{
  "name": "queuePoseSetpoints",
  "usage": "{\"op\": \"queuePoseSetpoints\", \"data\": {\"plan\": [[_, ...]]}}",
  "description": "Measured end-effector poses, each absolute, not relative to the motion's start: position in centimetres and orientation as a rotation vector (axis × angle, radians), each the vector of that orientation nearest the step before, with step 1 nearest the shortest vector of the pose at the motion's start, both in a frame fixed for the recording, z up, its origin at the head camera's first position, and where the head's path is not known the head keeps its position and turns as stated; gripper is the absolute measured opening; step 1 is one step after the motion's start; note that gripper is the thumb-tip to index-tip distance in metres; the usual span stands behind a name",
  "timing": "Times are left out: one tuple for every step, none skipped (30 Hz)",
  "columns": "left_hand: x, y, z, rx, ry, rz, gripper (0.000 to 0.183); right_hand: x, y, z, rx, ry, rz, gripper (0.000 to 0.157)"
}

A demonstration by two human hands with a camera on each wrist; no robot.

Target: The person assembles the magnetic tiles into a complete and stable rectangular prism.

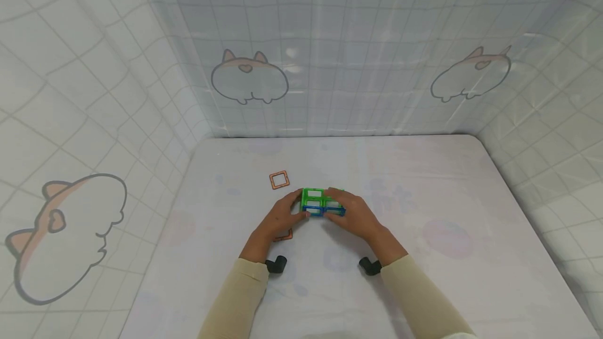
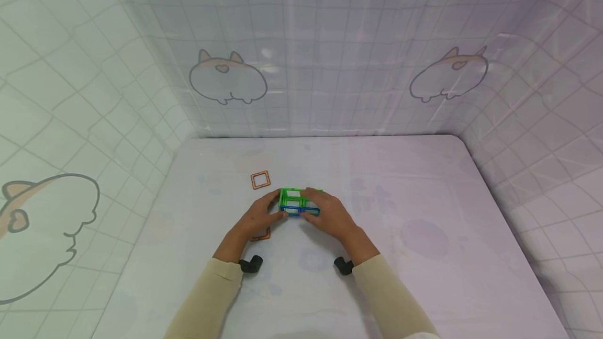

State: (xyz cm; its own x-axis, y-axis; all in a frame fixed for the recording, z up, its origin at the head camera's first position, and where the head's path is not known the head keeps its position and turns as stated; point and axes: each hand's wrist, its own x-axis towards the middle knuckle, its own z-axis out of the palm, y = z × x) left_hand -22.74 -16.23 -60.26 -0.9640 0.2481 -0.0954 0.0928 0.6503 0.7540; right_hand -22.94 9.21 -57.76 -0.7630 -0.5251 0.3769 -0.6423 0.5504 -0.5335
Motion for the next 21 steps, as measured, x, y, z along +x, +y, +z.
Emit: {"op": "queuePoseSetpoints", "data": {"plan": [[-22.7,-16.2,-60.2,0.275,2.680,1.205,0.081,-23.0,9.6,-57.8,0.973,-2.620,1.012,0.062],[-22.8,-16.2,-60.3,0.272,2.681,1.199,0.081,-23.1,10.0,-57.9,0.949,-2.638,1.019,0.066],[-22.8,-16.1,-60.2,0.266,2.686,1.187,0.082,-23.2,10.4,-58.0,0.915,-2.671,1.016,0.071],[-22.8,-16.1,-60.2,0.265,2.690,1.181,0.082,-23.3,10.7,-58.0,0.888,-2.706,1.011,0.075],[-22.8,-16.1,-60.2,0.262,2.696,1.174,0.082,-23.4,11.0,-58.0,0.864,-2.741,1.027,0.079],[-22.8,-16.1,-60.1,0.258,2.699,1.167,0.082,-23.6,11.3,-57.9,0.838,-2.778,1.047,0.083],[-22.7,-16.1,-60.0,0.260,2.703,1.167,0.082,-23.7,11.6,-58.0,0.813,-2.819,1.066,0.086],[-22.7,-16.1,-60.0,0.263,2.706,1.167,0.082,-23.8,11.8,-58.0,0.791,-2.852,1.104,0.088],[-22.7,-16.0,-59.9,0.266,2.708,1.169,0.082,-23.9,12.0,-58.0,0.774,-2.883,1.142,0.090],[-22.7,-16.0,-59.9,0.267,2.708,1.170,0.082,-24.0,12.2,-58.1,0.757,-2.911,1.189,0.092],[-22.7,-16.0,-59.8,0.264,2.705,1.169,0.082,-24.1,12.4,-58.3,0.737,-2.935,1.235,0.092],[-22.7,-16.0,-59.8,0.261,2.703,1.168,0.082,-24.2,12.6,-58.4,0.721,-2.952,1.276,0.093],[-22.7,-16.0,-59.8,0.258,2.698,1.170,0.082,-24.3,12.7,-58.6,0.709,-2.962,1.318,0.093],[-22.7,-16.0,-59.8,0.256,2.696,1.170,0.083,-24.4,12.8,-58.8,0.696,-2.964,1.373,0.094],[-22.7,-16.0,-59.8,0.254,2.692,1.173,0.084,-24.5,12.9,-59.0,0.683,-2.964,1.413,0.095],[-22.7,-16.0,-59.8,0.250,2.687,1.179,0.085,-24.6,12.9,-59.3,0.671,-2.963,1.449,0.096],[-22.7,-15.9,-59.8,0.251,2.683,1.191,0.086,-24.7,13.0,-59.5,0.660,-2.960,1.488,0.097],[-22.7,-15.9,-59.9,0.252,2.679,1.202,0.087,-24.7,12.9,-59.6,0.658,-2.952,1.519,0.098],[-22.7,-15.9,-59.9,0.253,2.677,1.207,0.088,-24.8,12.9,-59.8,0.651,-2.946,1.551,0.099],[-22.7,-15.9,-60.0,0.257,2.679,1.208,0.089,-24.8,12.9,-59.9,0.647,-2.941,1.573,0.099],[-22.8,-15.9,-60.1,0.259,2.678,1.207,0.088,-24.9,12.8,-60.0,0.651,-2.935,1.586,0.098]]}}
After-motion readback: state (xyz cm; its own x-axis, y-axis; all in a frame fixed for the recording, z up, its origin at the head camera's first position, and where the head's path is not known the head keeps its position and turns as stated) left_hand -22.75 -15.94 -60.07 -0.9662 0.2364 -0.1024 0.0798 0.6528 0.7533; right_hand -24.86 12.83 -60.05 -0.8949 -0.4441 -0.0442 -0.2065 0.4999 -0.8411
